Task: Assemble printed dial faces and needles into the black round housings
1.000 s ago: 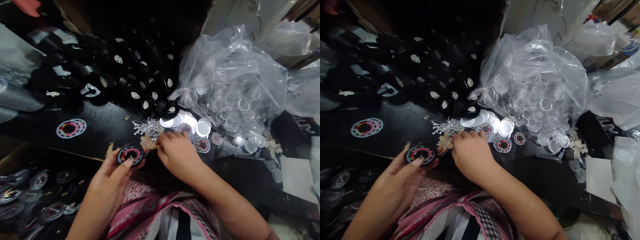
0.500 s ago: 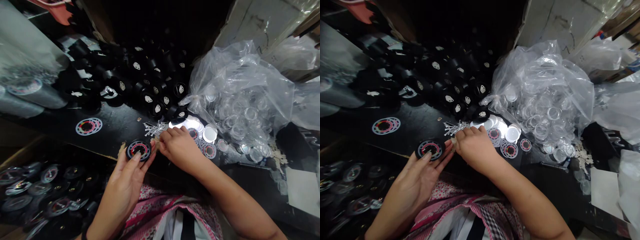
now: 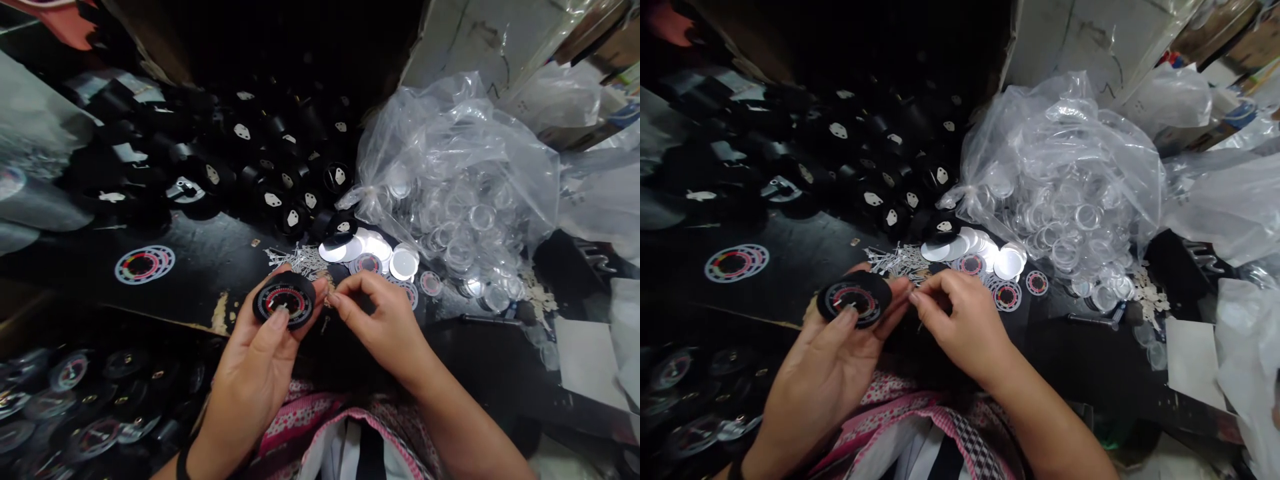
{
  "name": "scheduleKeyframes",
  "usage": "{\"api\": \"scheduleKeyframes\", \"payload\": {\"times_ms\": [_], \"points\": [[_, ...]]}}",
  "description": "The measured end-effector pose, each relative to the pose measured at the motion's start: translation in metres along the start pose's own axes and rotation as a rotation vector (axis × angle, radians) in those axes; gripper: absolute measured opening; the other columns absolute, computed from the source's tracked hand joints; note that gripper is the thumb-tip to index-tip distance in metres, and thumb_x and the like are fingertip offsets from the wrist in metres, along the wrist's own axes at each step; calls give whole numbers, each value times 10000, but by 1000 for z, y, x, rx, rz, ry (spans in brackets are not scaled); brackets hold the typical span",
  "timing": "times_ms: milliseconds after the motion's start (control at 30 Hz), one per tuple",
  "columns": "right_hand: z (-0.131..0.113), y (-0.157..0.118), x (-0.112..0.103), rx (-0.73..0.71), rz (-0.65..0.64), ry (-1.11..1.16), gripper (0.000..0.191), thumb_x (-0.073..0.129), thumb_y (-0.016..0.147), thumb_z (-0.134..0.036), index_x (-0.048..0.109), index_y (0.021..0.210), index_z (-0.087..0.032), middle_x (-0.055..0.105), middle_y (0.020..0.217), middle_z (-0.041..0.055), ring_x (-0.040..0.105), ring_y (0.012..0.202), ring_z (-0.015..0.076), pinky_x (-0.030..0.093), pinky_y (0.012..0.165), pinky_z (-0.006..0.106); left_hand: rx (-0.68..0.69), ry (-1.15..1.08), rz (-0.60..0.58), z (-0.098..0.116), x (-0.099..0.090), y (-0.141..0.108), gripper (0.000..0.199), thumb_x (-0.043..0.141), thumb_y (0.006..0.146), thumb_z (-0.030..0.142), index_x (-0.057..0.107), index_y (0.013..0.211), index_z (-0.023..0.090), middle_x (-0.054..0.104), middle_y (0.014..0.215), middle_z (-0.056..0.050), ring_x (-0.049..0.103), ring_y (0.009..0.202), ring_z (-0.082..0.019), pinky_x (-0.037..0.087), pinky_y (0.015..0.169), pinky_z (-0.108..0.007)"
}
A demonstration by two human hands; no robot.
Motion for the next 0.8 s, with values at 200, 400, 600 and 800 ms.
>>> {"api": "scheduleKeyframes", "payload": {"times_ms": [200, 400, 600, 800], "points": [[-11, -10, -3, -123, -6, -148, 127, 578, 977, -239, 642, 874, -201, 688, 836, 17, 600, 810, 168, 432, 781, 325, -87, 136, 1, -12, 10, 11, 322, 767, 828, 323, 698, 1139, 281, 746, 1155, -26, 673, 1162, -263, 548, 1015, -359], [-9, -12, -4, -76, -27, -269, 127, 565, 978, -223, 629, 872, -194, 675, 855, 33, 586, 837, 189, 406, 778, 339, -85, 291, -117, -26, 3, 7, 337, 723, 875, 375, 679, 1205, 323, 703, 1250, 0, 623, 1230, -236, 466, 1093, -335], [-11, -15, -6, -34, -37, -266, 129, 574, 976, -218, 618, 857, -191, 651, 827, 19, 576, 813, 182, 389, 763, 327, -23, 429, -115, -14, 5, 4, 335, 760, 825, 392, 703, 1141, 294, 729, 1189, -29, 651, 1186, -258, 497, 1046, -337], [-14, -23, -6, 20, -84, -296, 169, 579, 979, -224, 586, 814, -188, 648, 824, 24, 570, 807, 185, 368, 764, 330, 94, 585, -115, -8, 5, 3, 184, 723, 839, 359, 720, 1010, 292, 767, 1016, -11, 727, 960, -225, 566, 871, -280]]}}
Point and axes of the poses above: each hand's wrist, its own y-axis towards the middle knuckle, its own x-axis out of the palm, z = x × y, the point moved 2 cm from there along y, towards the middle knuckle
